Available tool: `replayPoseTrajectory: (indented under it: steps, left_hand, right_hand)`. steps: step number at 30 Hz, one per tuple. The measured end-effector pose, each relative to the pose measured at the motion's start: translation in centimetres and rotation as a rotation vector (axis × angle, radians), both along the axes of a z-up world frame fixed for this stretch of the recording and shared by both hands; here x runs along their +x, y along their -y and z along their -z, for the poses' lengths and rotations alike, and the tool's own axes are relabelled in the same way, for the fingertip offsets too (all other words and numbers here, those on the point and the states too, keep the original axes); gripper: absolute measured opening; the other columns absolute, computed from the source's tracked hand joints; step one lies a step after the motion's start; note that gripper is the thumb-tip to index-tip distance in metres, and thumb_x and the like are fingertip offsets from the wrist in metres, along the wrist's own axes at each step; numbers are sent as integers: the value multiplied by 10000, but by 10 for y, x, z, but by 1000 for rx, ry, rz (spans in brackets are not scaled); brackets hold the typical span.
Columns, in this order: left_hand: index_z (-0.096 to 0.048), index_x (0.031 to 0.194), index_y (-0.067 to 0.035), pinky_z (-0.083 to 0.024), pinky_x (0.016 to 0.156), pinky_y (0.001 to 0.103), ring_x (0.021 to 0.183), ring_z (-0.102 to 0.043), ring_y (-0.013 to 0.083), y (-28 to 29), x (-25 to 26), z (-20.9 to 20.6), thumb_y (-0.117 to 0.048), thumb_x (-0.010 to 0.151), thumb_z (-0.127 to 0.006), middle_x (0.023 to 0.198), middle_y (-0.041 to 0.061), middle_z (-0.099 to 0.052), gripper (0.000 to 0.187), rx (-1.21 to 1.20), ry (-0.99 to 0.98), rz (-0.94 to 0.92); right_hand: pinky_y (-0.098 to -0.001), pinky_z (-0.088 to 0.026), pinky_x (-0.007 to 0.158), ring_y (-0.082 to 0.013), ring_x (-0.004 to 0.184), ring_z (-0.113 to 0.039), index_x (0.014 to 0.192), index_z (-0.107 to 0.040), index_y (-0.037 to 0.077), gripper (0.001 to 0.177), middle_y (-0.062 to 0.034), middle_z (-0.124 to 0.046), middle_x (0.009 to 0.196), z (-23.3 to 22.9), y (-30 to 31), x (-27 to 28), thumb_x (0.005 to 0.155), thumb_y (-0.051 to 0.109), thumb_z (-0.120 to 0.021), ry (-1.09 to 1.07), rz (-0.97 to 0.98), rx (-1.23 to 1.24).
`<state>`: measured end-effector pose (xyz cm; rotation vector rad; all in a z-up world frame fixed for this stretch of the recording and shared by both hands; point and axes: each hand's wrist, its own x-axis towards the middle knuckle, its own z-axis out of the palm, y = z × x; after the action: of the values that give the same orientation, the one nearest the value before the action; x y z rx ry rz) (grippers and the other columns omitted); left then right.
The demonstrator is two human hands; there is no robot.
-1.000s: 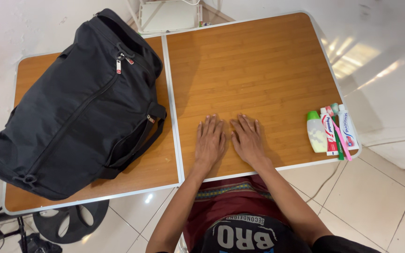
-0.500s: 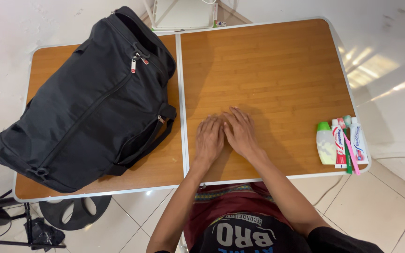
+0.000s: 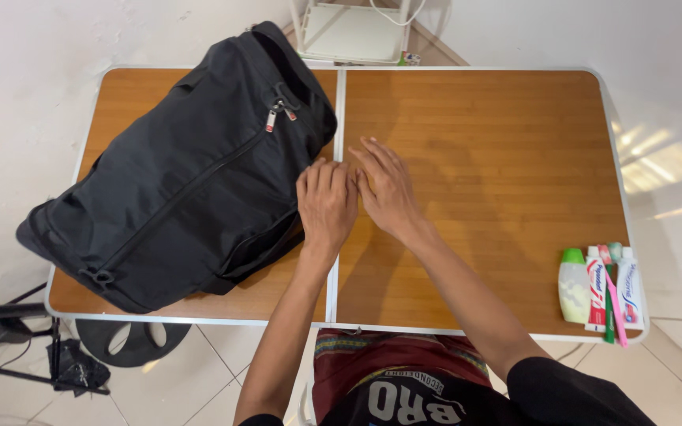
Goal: The person unpacks a black duffel bag on a wooden table, removing a toothbrush, toothpaste, and a bottle of liquid. They then remove a folded t-shirt, unfold it on the table, and refold it neatly.
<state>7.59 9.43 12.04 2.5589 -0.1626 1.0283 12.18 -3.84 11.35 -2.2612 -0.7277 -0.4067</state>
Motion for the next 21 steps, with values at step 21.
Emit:
replayPoseTrajectory:
  steps: [21]
  left_hand:
    - [-720, 1152, -98, -417, 919, 416, 1018, -584, 219, -63, 60, -22, -247, 964, -696, 1038, 13, -653, 241, 92, 17, -639]
  right_hand:
    - [-515, -417, 1129, -408, 1355, -482, 1420, -625, 184, 423, -213, -427, 1543, -31, -99, 66, 1005, 107, -654, 176, -99, 21]
